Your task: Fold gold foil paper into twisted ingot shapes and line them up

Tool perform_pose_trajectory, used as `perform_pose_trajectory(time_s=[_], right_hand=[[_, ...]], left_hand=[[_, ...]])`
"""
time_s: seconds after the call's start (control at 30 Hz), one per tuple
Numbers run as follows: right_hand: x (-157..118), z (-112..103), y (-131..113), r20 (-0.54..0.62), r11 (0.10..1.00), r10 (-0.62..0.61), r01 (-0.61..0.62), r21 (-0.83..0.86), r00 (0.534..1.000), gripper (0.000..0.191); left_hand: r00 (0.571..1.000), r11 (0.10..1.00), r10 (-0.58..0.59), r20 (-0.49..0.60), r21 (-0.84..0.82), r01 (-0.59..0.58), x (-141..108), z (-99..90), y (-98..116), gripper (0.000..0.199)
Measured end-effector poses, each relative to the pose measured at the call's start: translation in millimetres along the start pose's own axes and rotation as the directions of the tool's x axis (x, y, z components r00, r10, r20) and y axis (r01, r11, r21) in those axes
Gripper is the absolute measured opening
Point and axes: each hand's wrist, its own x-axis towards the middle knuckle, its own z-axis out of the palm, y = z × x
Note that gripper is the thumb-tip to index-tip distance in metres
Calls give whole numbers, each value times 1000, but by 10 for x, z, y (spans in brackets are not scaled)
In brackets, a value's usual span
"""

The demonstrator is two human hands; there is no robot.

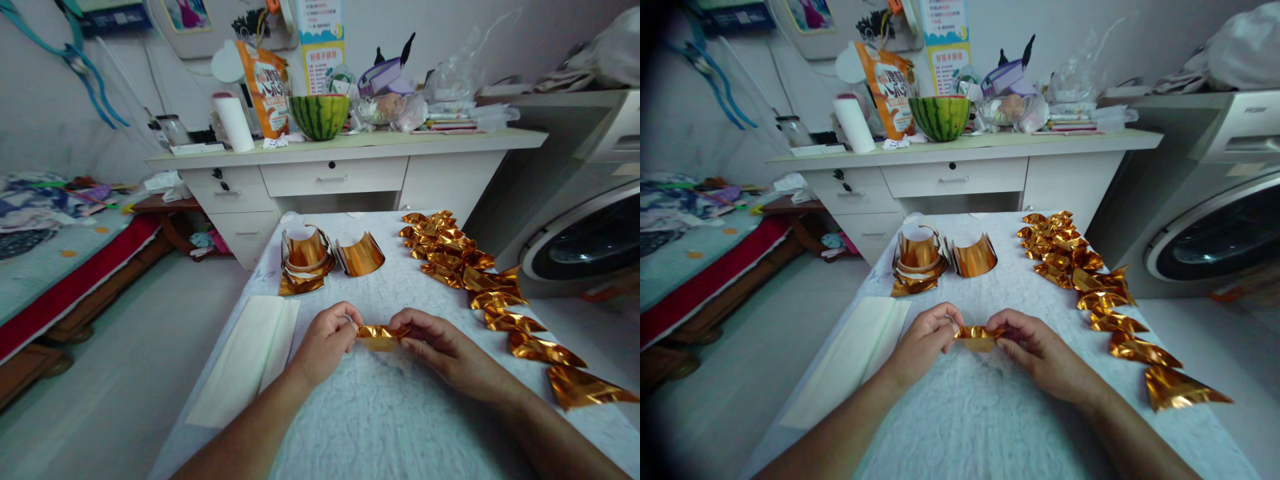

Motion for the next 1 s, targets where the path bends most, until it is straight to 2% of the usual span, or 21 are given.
perform_pose_trajectory(time_s=[0.17,0.3,0.43,0.57,0.67,0.77,0.9,1.0], right_hand=[[22,-29,17,-59,993,55,-48,112,997,27],[39,-71,32,-100,965,86,-57,256,991,31],[40,-84,71,-112,922,119,-68,382,987,32],[32,-78,95,-116,903,130,-69,425,985,30],[24,-84,87,-129,908,88,-26,418,988,27],[16,-100,74,-108,909,68,-17,417,992,26],[15,-123,76,-18,910,61,-48,411,998,28],[25,-132,103,49,911,25,-43,411,998,27]], left_hand=[[999,994,-6,36,-112,10,-12,-24,37,18],[995,970,44,91,-243,-21,-30,-41,62,21],[990,964,71,124,-263,-36,-32,-35,62,22],[991,952,44,128,-305,-3,-31,-19,61,22],[992,937,14,124,-348,30,-35,-10,65,28],[992,926,22,124,-377,27,-36,-9,71,32],[990,919,77,117,-394,-25,-32,-16,63,34],[982,890,14,186,-450,73,-33,-22,40,35]])
